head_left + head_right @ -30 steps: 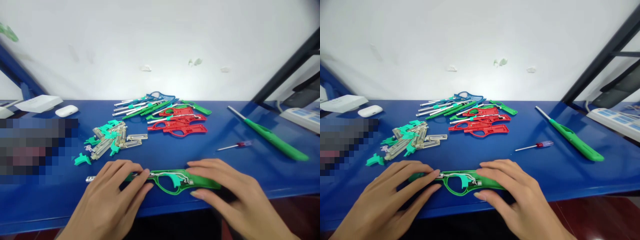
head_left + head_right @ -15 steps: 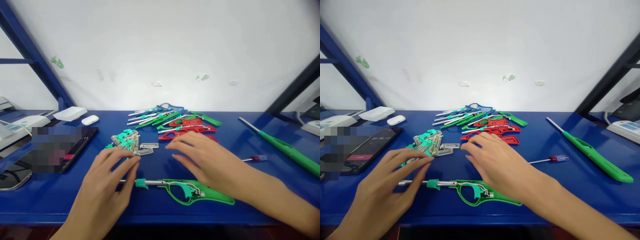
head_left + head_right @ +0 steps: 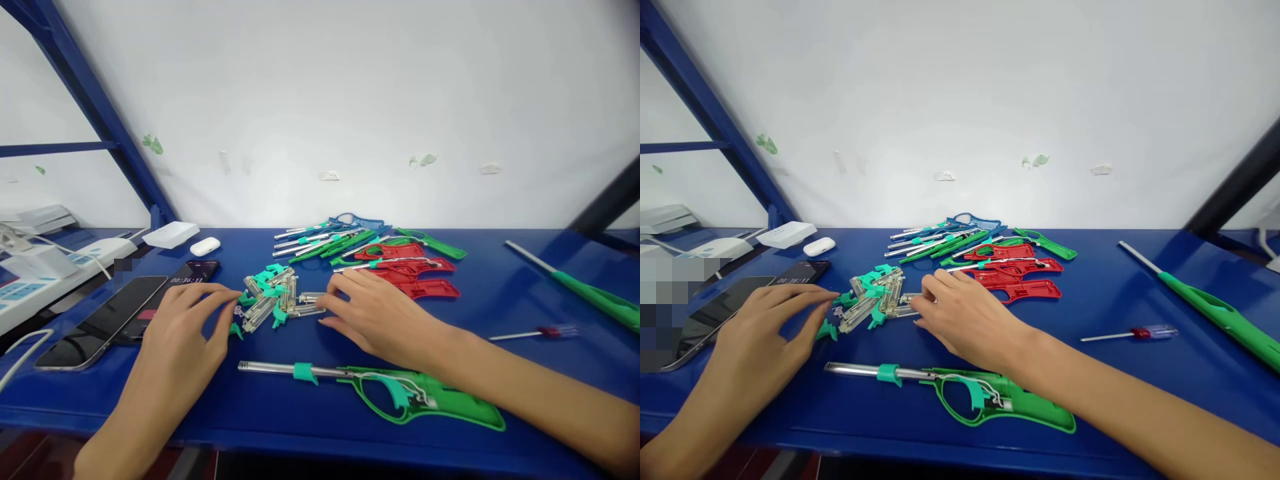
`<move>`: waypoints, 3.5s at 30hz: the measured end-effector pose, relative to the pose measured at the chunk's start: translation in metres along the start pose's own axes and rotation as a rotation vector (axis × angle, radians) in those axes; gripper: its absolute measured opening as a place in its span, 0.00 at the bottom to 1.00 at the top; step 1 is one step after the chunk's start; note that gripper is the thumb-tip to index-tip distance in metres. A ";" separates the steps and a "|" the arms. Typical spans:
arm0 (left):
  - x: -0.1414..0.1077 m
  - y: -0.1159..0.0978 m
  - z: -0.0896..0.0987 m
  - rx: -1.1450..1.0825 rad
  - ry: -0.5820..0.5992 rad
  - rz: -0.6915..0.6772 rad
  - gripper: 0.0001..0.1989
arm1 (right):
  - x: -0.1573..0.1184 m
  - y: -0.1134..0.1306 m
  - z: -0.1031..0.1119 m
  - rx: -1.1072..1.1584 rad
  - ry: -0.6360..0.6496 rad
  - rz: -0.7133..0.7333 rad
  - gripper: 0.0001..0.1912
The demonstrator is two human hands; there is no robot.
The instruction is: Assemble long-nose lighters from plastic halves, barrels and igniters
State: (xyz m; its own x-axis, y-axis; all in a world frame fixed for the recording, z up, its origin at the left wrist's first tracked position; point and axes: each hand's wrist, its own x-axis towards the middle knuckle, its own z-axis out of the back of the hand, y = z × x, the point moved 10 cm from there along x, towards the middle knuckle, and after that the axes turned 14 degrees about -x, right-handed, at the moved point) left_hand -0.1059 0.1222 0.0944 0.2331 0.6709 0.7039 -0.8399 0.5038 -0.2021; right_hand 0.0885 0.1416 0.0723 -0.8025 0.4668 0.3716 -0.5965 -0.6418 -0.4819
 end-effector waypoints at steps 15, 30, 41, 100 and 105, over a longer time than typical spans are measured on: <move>-0.008 0.035 -0.024 -0.035 0.286 0.087 0.18 | 0.001 0.015 -0.006 -0.299 0.014 0.103 0.05; 0.001 0.051 -0.034 -0.169 0.360 0.277 0.17 | -0.003 0.015 -0.011 -0.355 -0.001 0.111 0.10; 0.003 0.056 -0.031 -0.206 0.320 0.378 0.15 | -0.004 0.014 -0.008 -0.370 0.001 0.107 0.10; -0.029 -0.092 -0.069 -1.238 0.198 0.628 0.15 | -0.096 -0.025 0.069 0.510 -0.374 -0.453 0.13; -0.029 -0.091 -0.072 -1.266 0.197 0.638 0.12 | -0.098 -0.022 0.064 0.540 -0.365 -0.454 0.14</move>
State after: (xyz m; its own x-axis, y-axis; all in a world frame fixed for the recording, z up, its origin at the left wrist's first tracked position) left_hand -0.0014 0.0960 0.0430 0.1399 0.9736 0.1806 0.1460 0.1601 -0.9762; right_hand 0.1809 0.0711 0.0974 -0.3710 0.5846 0.7215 -0.7003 -0.6864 0.1961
